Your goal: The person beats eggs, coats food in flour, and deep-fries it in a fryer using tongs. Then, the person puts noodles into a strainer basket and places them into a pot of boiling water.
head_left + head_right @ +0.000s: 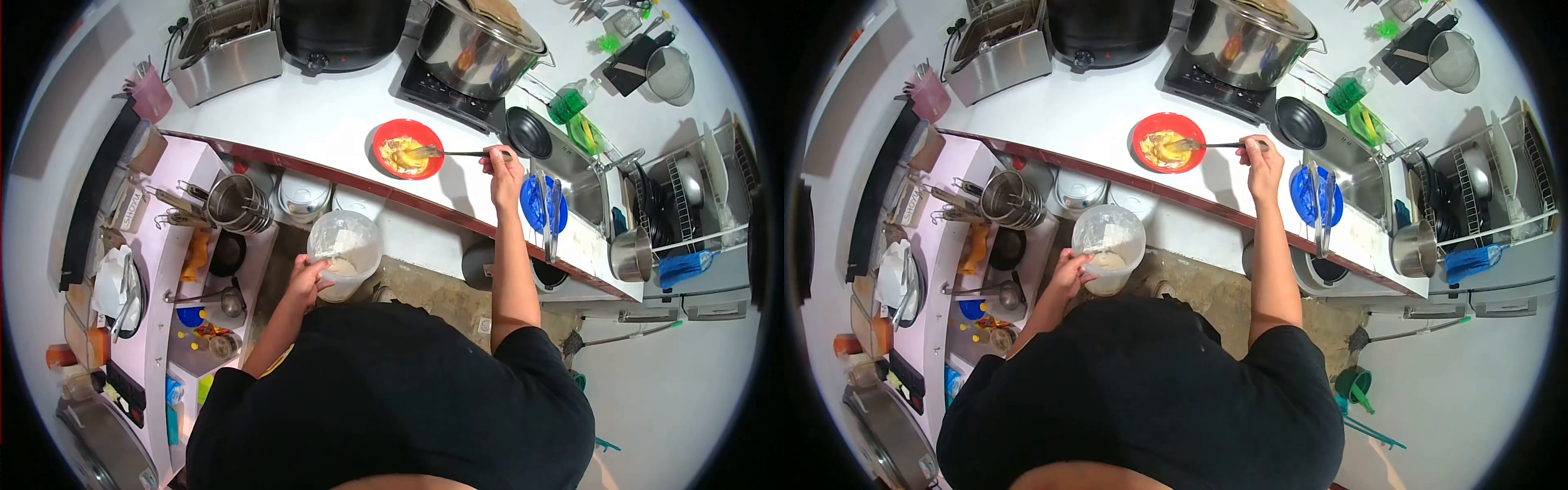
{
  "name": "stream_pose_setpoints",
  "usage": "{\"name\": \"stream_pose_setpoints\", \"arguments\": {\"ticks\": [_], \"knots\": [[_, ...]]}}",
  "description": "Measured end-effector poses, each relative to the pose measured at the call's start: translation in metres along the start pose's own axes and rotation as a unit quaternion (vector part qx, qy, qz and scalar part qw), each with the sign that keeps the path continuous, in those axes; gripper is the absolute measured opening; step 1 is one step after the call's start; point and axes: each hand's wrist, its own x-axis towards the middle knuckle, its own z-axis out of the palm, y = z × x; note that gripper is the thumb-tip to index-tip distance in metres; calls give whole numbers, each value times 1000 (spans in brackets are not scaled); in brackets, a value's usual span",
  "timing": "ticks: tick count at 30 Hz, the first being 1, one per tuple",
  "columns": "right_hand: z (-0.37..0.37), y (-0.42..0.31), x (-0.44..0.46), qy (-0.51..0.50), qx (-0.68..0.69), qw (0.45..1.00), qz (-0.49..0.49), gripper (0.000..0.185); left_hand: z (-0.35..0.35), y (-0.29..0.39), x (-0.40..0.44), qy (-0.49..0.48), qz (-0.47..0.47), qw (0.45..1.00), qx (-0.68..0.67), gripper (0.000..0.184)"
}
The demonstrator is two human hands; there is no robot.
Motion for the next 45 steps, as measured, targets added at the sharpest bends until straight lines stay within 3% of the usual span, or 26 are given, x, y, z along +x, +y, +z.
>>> {"name": "stream_pose_setpoints", "arguments": {"ticks": [5, 16, 18, 20, 22, 24, 27, 29, 32, 37, 42, 45], "knots": [[4, -6, -3, -58, -59, 996, 39, 16, 0, -1, -3, 9, -3, 1000, 2, 45], [13, 7, 15, 19, -57, 993, -106, 16, -3, -2, -2, 12, -6, 1000, 10, 46], [17, 11, 18, -47, -169, 978, -117, 18, -3, -1, -2, 11, -4, 1000, 11, 46], [13, 8, 11, -60, -201, 973, -95, 17, -3, 2, 0, 9, -7, 1000, 9, 46], [6, 5, 6, -4, -93, 996, -4, 17, 0, 6, 0, 15, -4, 1000, 8, 46], [-1, -1, 1, 43, -40, 998, 1, 16, -1, 3, -1, 22, -9, 1000, 10, 46], [-8, 7, 1, 45, 0, 999, 21, 16, -3, 2, 3, 23, -9, 1000, 11, 46], [-8, 16, 5, -9, -30, 998, 61, 15, -3, 4, 5, 18, -14, 1000, 10, 45], [-6, 31, 10, 22, -20, 999, 21, 15, -1, 3, 6, 14, -15, 1000, 8, 45], [-3, 26, 7, 21, -27, 998, 55, 15, 2, 4, 6, 16, -17, 1000, 20, 41], [9, 0, 2, 56, -78, 995, 13, 18, -1, 3, 7, 20, -25, 999, 6, 46], [26, -32, -6, 100, -222, 968, -54, 20, 2, 3, 2, 29, -16, 999, -2, 46]]}}
